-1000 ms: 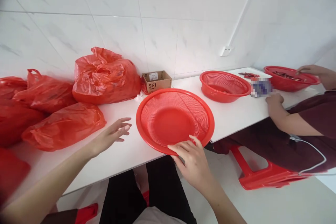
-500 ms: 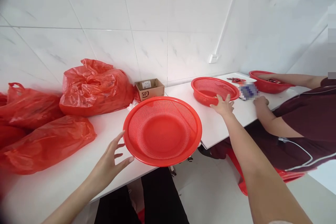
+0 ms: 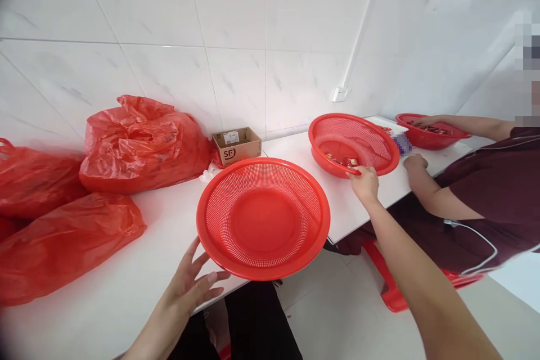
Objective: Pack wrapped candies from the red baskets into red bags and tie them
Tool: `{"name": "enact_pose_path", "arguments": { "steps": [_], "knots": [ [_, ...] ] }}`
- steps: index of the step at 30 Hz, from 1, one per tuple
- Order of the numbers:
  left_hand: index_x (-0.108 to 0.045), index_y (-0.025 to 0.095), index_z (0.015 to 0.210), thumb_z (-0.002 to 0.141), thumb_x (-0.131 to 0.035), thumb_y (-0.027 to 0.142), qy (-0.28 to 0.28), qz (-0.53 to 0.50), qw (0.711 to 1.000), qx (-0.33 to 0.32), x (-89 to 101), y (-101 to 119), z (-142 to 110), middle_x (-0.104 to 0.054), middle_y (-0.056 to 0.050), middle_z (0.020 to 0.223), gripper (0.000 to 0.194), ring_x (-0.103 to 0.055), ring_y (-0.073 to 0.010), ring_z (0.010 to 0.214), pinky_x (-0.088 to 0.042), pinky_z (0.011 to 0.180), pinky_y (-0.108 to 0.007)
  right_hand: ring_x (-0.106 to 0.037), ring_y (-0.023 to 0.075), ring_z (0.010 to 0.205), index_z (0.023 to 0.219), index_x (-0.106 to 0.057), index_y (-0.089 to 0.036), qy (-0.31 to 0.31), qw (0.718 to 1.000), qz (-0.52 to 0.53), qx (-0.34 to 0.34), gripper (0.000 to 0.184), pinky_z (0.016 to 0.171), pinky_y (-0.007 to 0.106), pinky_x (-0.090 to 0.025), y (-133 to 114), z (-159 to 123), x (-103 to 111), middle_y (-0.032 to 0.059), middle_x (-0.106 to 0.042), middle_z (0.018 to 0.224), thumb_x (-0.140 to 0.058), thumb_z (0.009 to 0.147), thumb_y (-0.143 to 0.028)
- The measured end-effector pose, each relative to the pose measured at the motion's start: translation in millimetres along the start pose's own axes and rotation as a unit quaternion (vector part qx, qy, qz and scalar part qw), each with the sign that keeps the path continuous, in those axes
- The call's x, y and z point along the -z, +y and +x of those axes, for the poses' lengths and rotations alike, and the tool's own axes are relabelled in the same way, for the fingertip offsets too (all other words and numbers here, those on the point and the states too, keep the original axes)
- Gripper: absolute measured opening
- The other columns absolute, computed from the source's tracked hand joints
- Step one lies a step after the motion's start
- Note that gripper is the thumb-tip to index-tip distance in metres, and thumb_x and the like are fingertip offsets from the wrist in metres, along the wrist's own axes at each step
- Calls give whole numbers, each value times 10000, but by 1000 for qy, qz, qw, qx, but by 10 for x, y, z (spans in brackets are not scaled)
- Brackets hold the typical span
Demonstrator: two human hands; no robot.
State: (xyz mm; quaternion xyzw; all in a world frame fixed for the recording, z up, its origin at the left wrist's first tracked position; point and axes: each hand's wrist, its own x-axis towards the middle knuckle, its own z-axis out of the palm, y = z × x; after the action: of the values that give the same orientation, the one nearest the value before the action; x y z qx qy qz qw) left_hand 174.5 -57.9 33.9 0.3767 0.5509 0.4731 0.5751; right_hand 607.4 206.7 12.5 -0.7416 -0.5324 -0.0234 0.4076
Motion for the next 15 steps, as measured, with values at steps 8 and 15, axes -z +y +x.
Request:
{"name": "enact_pose_path", "arguments": {
  "steps": [8,15],
  "knots": [
    [-233,436,1516,839,-642,299,-150,-185,971,-26,-768,-19,596,-69,-1,1661,803,-534,-296,1297,-482,1018,-413,-613,178,864,909,-729,-197,13,986,82,146,223,784,323,-445,-773,-224,1032,86,-683,979,-747,759,-360],
    [-306,293,1517,806,-679,375,-106,-107,988,-22,-877,-261,976,-164,-107,1642,807,-377,-312,1414,-429,1081,-427,-633,186,769,810,-706,-245,-106,962,144,205,414,687,335,-505,-1338,-895,1807,47,-688,850,-717,714,-647]
  ]
}}
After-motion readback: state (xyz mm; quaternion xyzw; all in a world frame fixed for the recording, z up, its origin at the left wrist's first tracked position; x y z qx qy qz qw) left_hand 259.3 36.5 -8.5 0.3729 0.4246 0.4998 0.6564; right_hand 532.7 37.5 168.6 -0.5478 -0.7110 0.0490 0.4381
